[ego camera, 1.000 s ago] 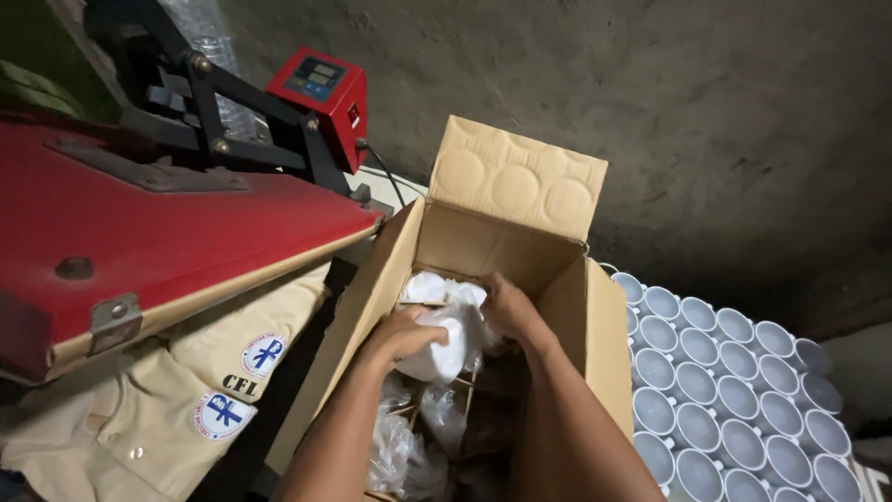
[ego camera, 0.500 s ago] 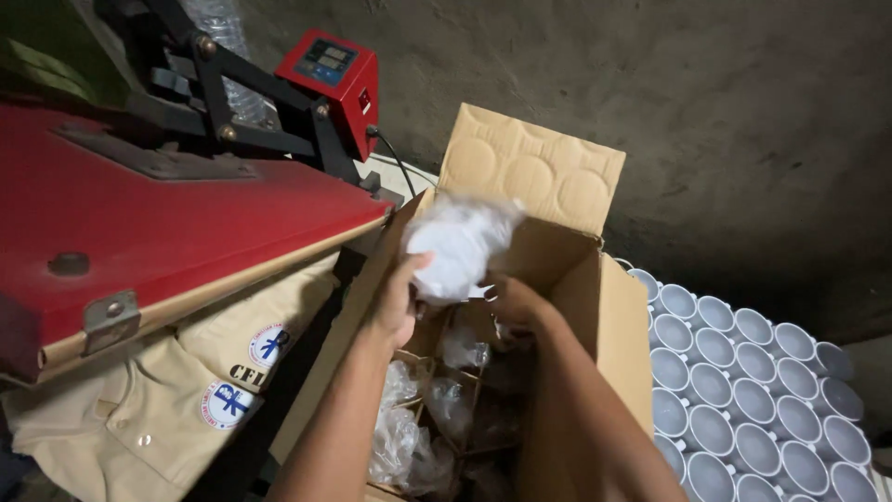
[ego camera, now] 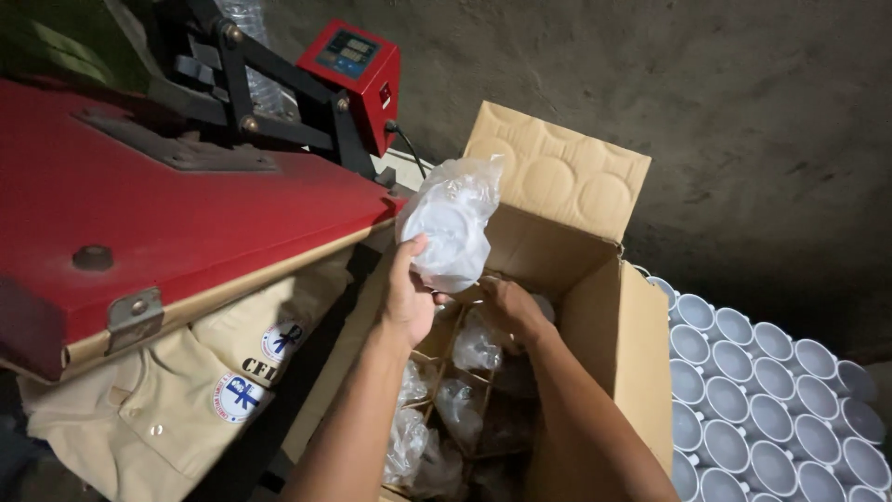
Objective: Unpacking mugs from a cardboard box and arranging them in rows on a table.
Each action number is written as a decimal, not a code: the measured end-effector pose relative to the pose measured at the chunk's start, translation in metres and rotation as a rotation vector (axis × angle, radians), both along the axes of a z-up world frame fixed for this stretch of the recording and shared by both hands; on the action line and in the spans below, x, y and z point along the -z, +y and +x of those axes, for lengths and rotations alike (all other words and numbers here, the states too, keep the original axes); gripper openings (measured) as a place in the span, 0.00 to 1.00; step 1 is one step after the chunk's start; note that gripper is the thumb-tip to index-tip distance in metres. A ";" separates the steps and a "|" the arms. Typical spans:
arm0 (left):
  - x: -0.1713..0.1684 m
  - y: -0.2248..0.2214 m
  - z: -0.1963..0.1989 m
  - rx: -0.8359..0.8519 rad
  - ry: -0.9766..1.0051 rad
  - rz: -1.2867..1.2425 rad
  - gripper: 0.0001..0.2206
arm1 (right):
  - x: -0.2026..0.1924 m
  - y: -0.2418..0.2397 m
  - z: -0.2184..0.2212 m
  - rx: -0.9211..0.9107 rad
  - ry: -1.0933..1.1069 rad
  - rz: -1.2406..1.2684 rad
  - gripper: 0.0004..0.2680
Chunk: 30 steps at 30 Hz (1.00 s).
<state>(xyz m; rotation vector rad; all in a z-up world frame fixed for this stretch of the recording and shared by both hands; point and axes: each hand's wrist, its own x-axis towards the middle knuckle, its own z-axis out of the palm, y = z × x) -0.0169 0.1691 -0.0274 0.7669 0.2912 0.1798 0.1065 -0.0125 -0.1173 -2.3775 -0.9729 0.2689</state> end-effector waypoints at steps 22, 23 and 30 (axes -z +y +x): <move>0.007 -0.002 0.007 -0.013 0.051 0.021 0.27 | 0.036 0.037 0.014 -0.031 0.790 0.467 0.12; 0.006 -0.002 0.008 -0.017 0.048 0.023 0.27 | 0.030 0.038 0.012 -0.036 0.788 0.467 0.12; 0.010 -0.002 0.010 -0.018 0.068 0.001 0.27 | 0.077 0.040 0.017 -0.227 -0.207 -0.048 0.16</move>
